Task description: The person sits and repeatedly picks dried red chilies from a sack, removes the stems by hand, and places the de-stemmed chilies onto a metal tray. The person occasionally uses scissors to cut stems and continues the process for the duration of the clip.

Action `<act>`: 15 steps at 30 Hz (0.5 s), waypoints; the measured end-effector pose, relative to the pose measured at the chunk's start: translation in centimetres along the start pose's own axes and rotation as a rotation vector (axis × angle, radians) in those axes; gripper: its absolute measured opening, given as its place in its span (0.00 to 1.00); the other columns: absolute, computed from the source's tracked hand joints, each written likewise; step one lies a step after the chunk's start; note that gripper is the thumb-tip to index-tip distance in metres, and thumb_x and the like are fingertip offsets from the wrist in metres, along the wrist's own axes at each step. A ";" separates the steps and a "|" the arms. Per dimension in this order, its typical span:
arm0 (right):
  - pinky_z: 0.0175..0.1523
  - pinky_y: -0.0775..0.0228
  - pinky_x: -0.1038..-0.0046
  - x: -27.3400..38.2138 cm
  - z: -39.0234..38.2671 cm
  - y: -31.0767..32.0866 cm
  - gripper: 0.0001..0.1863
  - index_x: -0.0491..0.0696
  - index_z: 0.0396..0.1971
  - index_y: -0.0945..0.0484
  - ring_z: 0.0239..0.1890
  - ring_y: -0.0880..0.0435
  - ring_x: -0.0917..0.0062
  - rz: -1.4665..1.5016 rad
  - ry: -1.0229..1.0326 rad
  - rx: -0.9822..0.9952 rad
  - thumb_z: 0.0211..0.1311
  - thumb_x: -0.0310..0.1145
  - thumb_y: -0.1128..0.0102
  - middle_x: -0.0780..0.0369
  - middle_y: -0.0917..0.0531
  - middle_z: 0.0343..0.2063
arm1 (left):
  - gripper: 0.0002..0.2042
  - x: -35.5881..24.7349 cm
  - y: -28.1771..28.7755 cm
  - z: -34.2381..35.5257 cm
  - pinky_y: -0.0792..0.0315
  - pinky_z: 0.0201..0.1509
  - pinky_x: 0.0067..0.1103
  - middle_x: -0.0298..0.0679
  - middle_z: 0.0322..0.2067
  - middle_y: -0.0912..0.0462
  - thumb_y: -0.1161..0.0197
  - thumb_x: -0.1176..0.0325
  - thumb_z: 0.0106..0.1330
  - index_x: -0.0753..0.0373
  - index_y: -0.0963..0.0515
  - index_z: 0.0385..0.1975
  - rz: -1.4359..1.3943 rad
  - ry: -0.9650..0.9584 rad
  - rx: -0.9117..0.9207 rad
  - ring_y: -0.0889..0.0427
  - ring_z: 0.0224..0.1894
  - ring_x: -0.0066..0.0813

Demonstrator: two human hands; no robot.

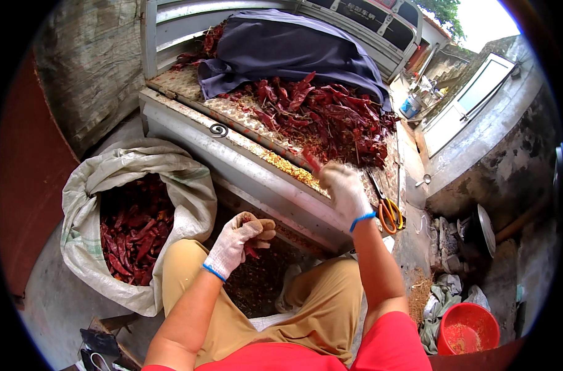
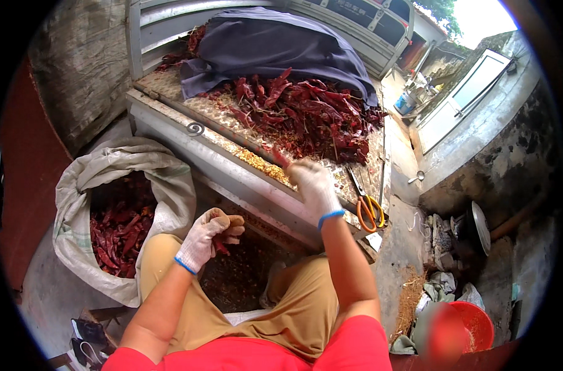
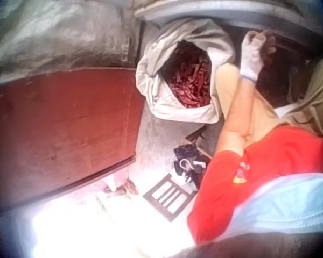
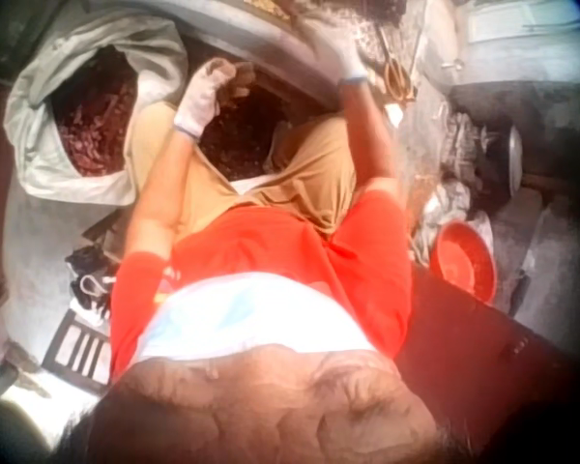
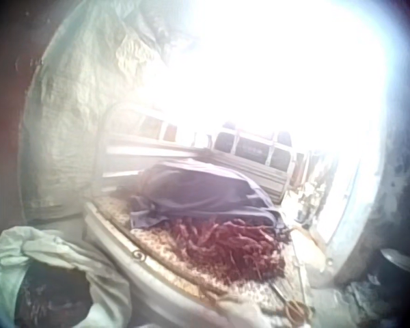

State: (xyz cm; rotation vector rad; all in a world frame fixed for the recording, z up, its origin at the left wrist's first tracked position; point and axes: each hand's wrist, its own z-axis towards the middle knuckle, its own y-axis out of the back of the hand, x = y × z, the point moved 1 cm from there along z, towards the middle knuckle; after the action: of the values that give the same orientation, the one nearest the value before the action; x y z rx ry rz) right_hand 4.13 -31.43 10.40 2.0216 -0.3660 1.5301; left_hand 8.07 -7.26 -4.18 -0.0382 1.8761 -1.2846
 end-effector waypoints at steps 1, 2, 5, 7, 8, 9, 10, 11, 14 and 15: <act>0.31 0.29 0.78 0.1 -2.2 -1.3 0.05 0.45 0.34 0.15 0.27 0.20 0.82 -0.089 0.001 0.026 0.60 0.29 0.36 0.63 0.15 0.27 | 0.06 0.0 0.0 -0.1 0.15 0.43 0.30 0.48 0.45 0.15 0.35 0.69 0.68 0.61 0.26 0.35 -0.060 0.004 -0.016 0.13 0.39 0.33; 0.35 0.27 0.74 -0.9 -3.8 -2.5 0.06 0.46 0.33 0.15 0.29 0.18 0.77 -0.209 0.112 0.061 0.59 0.31 0.36 0.61 0.14 0.28 | 0.06 0.1 0.0 -0.2 0.15 0.43 0.30 0.48 0.46 0.15 0.35 0.70 0.69 0.62 0.26 0.36 -0.107 -0.009 -0.006 0.13 0.40 0.33; 0.44 0.22 0.61 -3.7 -7.4 -5.1 0.12 0.48 0.33 0.15 0.36 0.13 0.61 -0.638 0.486 0.156 0.59 0.39 0.41 0.57 0.13 0.33 | 0.06 0.5 -0.1 0.2 0.15 0.43 0.30 0.49 0.48 0.16 0.36 0.73 0.69 0.62 0.27 0.39 -0.181 -0.035 0.008 0.13 0.42 0.34; 0.42 0.22 0.60 -3.7 -8.5 -7.2 0.12 0.49 0.31 0.16 0.35 0.14 0.59 -1.002 0.553 0.186 0.59 0.40 0.41 0.55 0.15 0.31 | 0.06 0.7 0.4 0.4 0.15 0.44 0.30 0.48 0.48 0.16 0.35 0.74 0.68 0.62 0.27 0.39 -0.144 -0.061 -0.052 0.13 0.43 0.34; 0.41 0.21 0.59 -3.7 -8.9 -8.0 0.12 0.49 0.30 0.16 0.35 0.14 0.58 -1.083 0.561 0.181 0.59 0.41 0.41 0.55 0.15 0.31 | 0.07 0.6 0.3 0.4 0.15 0.44 0.29 0.48 0.48 0.16 0.35 0.74 0.67 0.62 0.27 0.39 -0.131 -0.086 -0.044 0.13 0.43 0.34; 0.40 0.21 0.59 -4.0 -9.1 -8.5 0.12 0.50 0.29 0.16 0.34 0.14 0.57 -1.136 0.554 0.183 0.59 0.42 0.42 0.54 0.16 0.30 | 0.07 0.8 0.0 0.4 0.16 0.44 0.29 0.47 0.48 0.16 0.35 0.75 0.67 0.62 0.27 0.39 -0.125 -0.105 -0.040 0.14 0.43 0.34; 0.39 0.21 0.59 -4.2 -9.4 -8.6 0.12 0.50 0.28 0.17 0.33 0.15 0.57 -1.143 0.581 0.171 0.59 0.42 0.41 0.54 0.16 0.29 | 0.07 0.9 -0.3 0.4 0.16 0.45 0.28 0.47 0.48 0.16 0.35 0.75 0.67 0.61 0.27 0.39 -0.118 -0.125 -0.037 0.14 0.43 0.34; 0.38 0.21 0.59 -4.3 -9.5 -8.5 0.12 0.50 0.28 0.17 0.33 0.15 0.58 -1.152 0.612 0.152 0.59 0.43 0.41 0.54 0.17 0.28 | 0.09 0.9 -0.6 0.7 0.16 0.44 0.27 0.46 0.48 0.15 0.34 0.77 0.65 0.61 0.27 0.41 -0.109 -0.144 -0.029 0.14 0.43 0.33; 0.37 0.22 0.59 -4.4 -9.4 -8.4 0.13 0.50 0.27 0.17 0.32 0.15 0.58 -1.108 0.648 0.214 0.60 0.44 0.40 0.54 0.17 0.27 | 0.10 0.4 -0.9 0.4 0.16 0.39 0.24 0.44 0.45 0.14 0.34 0.78 0.64 0.60 0.27 0.41 -0.048 -0.090 -0.063 0.14 0.40 0.30; 0.37 0.22 0.59 -4.6 -9.3 -8.3 0.13 0.49 0.28 0.17 0.32 0.15 0.58 -1.059 0.667 0.237 0.60 0.44 0.40 0.54 0.17 0.28 | 0.10 0.5 -0.9 0.5 0.16 0.36 0.23 0.43 0.43 0.14 0.34 0.78 0.64 0.59 0.27 0.40 -0.081 -0.097 -0.073 0.14 0.37 0.29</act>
State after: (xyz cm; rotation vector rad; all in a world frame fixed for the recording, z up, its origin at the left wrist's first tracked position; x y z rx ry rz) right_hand -0.17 -19.87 5.51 1.2954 1.0190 1.3945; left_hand 7.67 -8.27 -3.90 -0.2134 1.8537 -1.2458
